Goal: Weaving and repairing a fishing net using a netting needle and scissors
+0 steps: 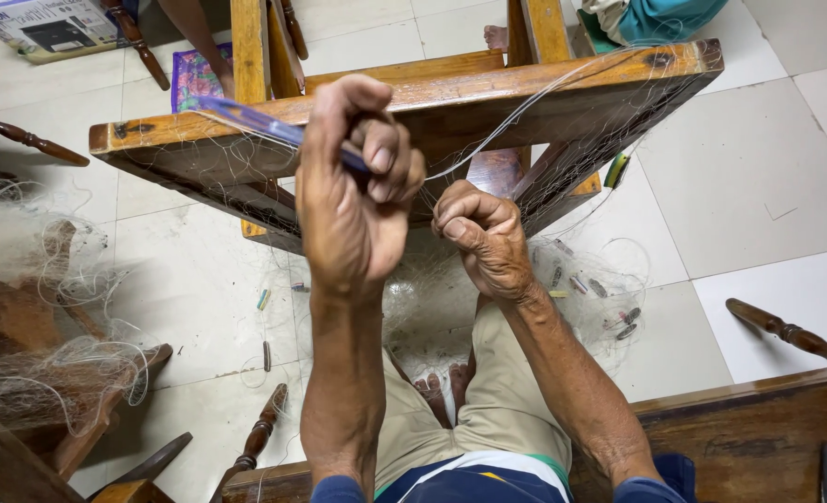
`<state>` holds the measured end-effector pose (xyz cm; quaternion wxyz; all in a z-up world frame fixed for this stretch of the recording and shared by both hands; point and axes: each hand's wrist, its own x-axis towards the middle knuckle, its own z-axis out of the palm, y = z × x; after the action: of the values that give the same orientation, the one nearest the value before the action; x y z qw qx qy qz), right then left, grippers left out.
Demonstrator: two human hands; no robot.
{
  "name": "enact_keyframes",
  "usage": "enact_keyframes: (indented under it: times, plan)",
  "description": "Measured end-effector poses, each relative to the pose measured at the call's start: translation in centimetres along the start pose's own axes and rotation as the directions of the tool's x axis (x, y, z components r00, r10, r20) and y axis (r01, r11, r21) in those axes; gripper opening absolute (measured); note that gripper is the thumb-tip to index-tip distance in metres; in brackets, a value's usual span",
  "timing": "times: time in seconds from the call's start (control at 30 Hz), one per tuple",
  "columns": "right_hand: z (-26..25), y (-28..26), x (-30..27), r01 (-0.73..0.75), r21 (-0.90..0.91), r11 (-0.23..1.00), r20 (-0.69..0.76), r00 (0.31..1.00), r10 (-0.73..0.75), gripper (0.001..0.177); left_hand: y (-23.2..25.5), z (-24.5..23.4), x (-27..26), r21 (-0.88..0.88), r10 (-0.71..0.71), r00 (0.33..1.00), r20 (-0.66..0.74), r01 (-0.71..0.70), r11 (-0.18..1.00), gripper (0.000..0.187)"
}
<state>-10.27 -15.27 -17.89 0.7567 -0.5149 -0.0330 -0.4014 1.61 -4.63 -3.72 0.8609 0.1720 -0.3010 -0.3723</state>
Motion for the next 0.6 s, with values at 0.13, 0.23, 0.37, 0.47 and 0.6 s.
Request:
enact_keyframes:
  times: [0.13,0.23,0.37,0.47,0.6]
  plan:
    - [-1.2,0.4,-0.5,-0.042,-0.062,0.997,-0.065,0.997,0.038,0.02,1.2,1.3,-4.9,0.217,0.204,0.968,-0.144,-0.17,0.961,0.068]
    - [-1.4,0.4,-1.0,-0.063,-0.137,0.988,-0.066,0.996,0.055,0.021,0.8,1.9,-7.8,0.397,0.365,0.911,-0.193,-0.268,0.878,0.073]
    - [0.1,-0.6,-0.8,-0.02,-0.275,0.961,0.01,1.0,0.024,0.027,-0.1,2.2,-9.0,0.497,0.476,0.855,-0.204,-0.329,0.803,0.049]
    - [0.3,-1.4,-0.8,0.01,-0.413,0.911,0.024,1.0,-0.001,0.028,0.0,-0.9,-11.2,0.589,0.524,0.841,-0.135,-0.358,0.725,0.036]
    - [0.2,-1.5,-0.6,0.062,-0.483,0.874,0.011,0.998,-0.065,0.026,0.1,-2.2,-13.3,0.729,0.657,0.727,-0.197,-0.339,0.594,0.038]
